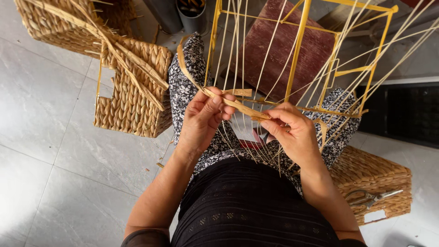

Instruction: The person sits on the floor with a yellow rectangular frame across their lap and weaves thin rattan strips around its bars, twisting and tightening the strips by hand. They briefly use scissors to trim a strip, then continue weaving and securing the strips along the frame.

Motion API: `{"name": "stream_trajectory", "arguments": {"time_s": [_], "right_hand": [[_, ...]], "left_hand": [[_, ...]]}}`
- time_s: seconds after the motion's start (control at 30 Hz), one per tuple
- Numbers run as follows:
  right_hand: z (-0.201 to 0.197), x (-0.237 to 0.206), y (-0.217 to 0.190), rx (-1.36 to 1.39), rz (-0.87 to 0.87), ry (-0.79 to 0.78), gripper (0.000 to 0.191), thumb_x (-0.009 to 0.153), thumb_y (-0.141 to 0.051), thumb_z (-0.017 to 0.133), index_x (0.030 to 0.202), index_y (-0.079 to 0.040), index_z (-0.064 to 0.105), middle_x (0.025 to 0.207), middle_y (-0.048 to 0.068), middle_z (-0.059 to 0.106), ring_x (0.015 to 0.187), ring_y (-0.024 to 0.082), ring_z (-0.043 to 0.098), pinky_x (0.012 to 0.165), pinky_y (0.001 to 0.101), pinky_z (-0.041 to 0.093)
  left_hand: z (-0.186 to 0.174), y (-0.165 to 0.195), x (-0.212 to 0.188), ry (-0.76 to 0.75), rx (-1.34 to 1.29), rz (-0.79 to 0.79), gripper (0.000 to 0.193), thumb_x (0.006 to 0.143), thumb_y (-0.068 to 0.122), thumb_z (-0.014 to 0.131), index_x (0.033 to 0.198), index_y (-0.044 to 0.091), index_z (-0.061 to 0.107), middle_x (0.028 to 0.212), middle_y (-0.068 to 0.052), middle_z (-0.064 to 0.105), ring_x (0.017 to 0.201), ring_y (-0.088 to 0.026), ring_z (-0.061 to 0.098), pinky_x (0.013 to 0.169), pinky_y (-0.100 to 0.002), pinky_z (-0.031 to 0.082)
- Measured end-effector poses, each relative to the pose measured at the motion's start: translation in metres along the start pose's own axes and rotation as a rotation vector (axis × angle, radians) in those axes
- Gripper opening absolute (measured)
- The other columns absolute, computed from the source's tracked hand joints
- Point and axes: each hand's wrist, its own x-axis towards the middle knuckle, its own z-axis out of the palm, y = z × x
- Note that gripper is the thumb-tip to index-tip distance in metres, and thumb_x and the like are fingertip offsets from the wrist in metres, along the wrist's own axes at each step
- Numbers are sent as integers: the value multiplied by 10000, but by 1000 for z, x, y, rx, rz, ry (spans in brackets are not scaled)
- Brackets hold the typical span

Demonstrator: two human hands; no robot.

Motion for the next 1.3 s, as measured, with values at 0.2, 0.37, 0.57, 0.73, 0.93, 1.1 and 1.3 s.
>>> {"name": "stream_trajectory", "arguments": {"time_s": [0.2, 0.37, 0.57, 0.73, 0.93, 1.1, 1.3], "right_hand": [[-8, -3, -9, -28, -27, 95, 108, 941, -24, 733, 1042, 15, 732, 954, 27, 674, 777, 60, 672, 590, 185, 604], [-10, 5, -14, 41, -63, 89, 105, 960, -1, 740, 1063, 20, 732, 985, 37, 667, 861, 82, 625, 733, 216, 516], [-8, -1, -17, 239, -77, 85, 240, 982, -21, 685, 1219, 19, 672, 1093, 30, 649, 1004, 89, 631, 881, 228, 552], [-6, -7, -27, 367, -116, 228, 114, 1073, -31, 675, 1183, -6, 678, 1068, 23, 612, 995, 87, 616, 954, 237, 525], [8, -14, -22, 361, -85, 286, 288, 1023, -36, 674, 1305, 8, 640, 1055, 9, 570, 992, 79, 577, 932, 254, 556], [10, -8, -30, 227, -117, 331, 288, 1042, -5, 664, 1327, 36, 649, 1059, 21, 574, 1020, 93, 595, 955, 230, 510], [11, -9, -18, 198, -147, 396, 223, 1032, 4, 674, 1254, 22, 680, 1082, 31, 610, 1054, 97, 633, 943, 227, 517]], "left_hand": [[29, 24, -5, 213, 933, -364, 300, 1052, 285, 658, 998, 4, 751, 798, -154, 735, 617, -162, 638, 559, -293, 546], [69, 40, -21, -40, 1601, 752, 236, 847, 150, 779, 1023, 4, 716, 958, -135, 733, 744, -215, 672, 670, -314, 562], [79, 18, 7, -156, 1311, 573, 173, 997, 105, 712, 1149, 24, 724, 1024, -75, 757, 877, -127, 709, 772, -266, 610], [78, -8, 6, -130, 841, 103, 160, 1030, 116, 651, 1110, -3, 721, 957, -66, 783, 845, -81, 715, 730, -246, 622], [85, -21, 6, -194, 880, 237, 132, 1056, 80, 632, 1052, -33, 701, 966, -60, 751, 926, -98, 757, 797, -248, 671], [91, -21, 5, -137, 1091, 229, 133, 1007, 81, 654, 1051, -27, 718, 835, -80, 746, 752, -117, 759, 611, -265, 614], [89, -25, 7, -186, 1185, 279, 142, 1015, 93, 669, 1098, -15, 706, 919, -109, 750, 749, -149, 761, 621, -270, 622]]}}
